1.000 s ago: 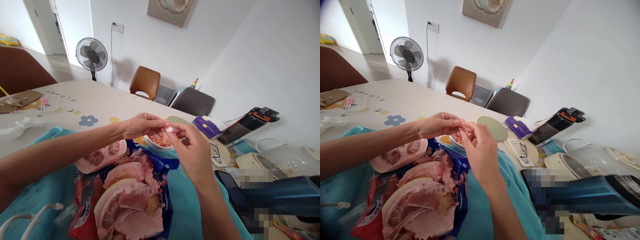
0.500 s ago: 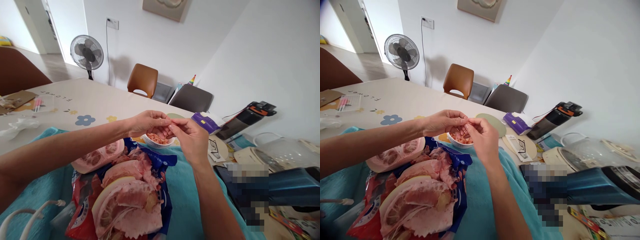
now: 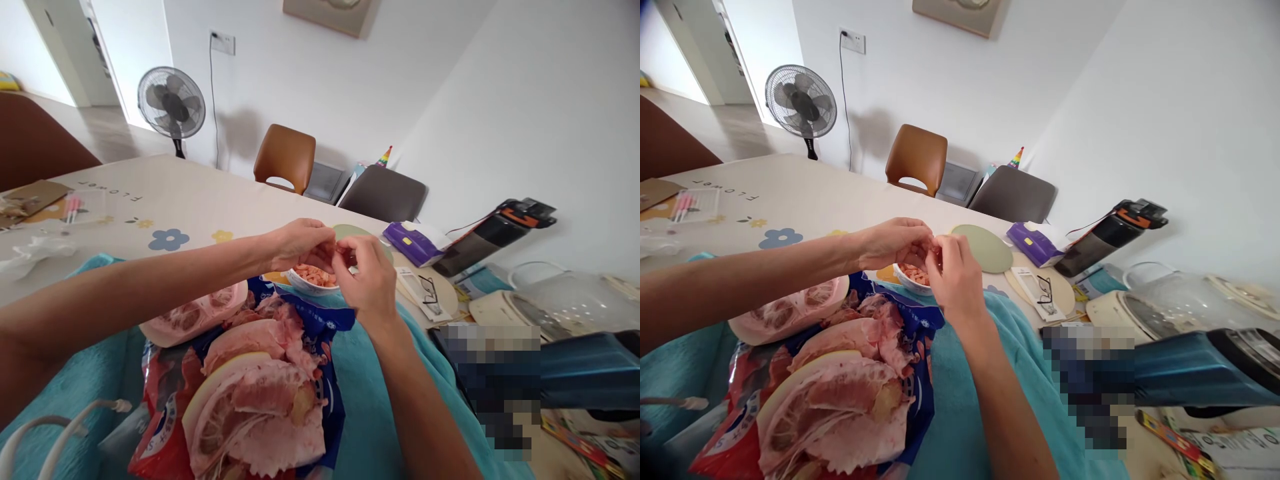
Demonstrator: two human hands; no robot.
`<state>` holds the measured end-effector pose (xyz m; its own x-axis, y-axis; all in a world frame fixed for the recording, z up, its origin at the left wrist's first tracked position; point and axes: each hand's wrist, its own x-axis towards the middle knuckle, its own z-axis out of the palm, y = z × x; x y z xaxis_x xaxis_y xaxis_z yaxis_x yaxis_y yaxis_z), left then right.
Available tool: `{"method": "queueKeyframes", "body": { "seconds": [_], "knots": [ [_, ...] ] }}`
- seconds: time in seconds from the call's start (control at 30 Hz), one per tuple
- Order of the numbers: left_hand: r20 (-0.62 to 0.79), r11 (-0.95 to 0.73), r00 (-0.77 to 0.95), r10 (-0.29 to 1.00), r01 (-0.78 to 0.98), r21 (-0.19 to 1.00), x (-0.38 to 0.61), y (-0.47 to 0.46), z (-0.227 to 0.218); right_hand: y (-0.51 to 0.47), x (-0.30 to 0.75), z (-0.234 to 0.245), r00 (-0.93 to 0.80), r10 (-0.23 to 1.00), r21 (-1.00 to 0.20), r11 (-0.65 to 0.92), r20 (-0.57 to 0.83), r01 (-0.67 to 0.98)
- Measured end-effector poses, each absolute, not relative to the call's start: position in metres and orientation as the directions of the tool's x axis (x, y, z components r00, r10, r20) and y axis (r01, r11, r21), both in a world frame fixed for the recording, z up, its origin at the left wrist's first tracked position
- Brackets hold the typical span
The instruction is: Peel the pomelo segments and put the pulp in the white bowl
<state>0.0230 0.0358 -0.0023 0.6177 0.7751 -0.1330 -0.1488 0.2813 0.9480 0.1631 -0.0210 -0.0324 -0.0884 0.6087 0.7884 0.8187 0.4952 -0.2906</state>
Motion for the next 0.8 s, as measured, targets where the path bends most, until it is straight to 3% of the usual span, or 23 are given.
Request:
{"method": "queueKeyframes", "body": {
  "seconds": [0.07, 0.13, 0.23, 0.3, 0.47, 0.8],
  "knots": [
    [-0.145, 0.287, 0.620, 0.771, -0.135, 0.948, 0.023, 0.038, -0.003, -0.018, 0.166, -0.034, -0.059, 0.643, -0.355, 0.495, 0.763, 0.793],
    [-0.148, 0.294, 0.630, 0.762, -0.134, 0.946, 0.021, 0.040, -0.005, -0.016, 0.168, -0.035, 0.034, 0.731, -0.530, 0.462, 0.682, 0.711],
    [-0.146, 0.317, 0.661, 0.736, -0.147, 0.937, 0.018, 0.044, -0.008, -0.014, 0.171, -0.033, 0.148, 0.851, -0.805, 0.400, 0.504, 0.438],
    [-0.142, 0.336, 0.667, 0.731, -0.170, 0.926, 0.016, 0.047, -0.009, -0.013, 0.172, -0.031, 0.175, 0.893, -0.902, 0.376, 0.414, 0.213],
    [-0.142, 0.363, 0.715, 0.685, -0.166, 0.917, 0.010, 0.054, -0.011, -0.009, 0.175, -0.028, 0.116, 0.968, -0.965, 0.235, 0.222, -0.120],
    [-0.165, 0.293, 0.606, 0.778, -0.118, 0.949, 0.019, 0.072, -0.022, -0.001, 0.178, -0.036, 0.106, 0.994, -0.951, 0.056, 0.025, -0.306]
  ]
}}
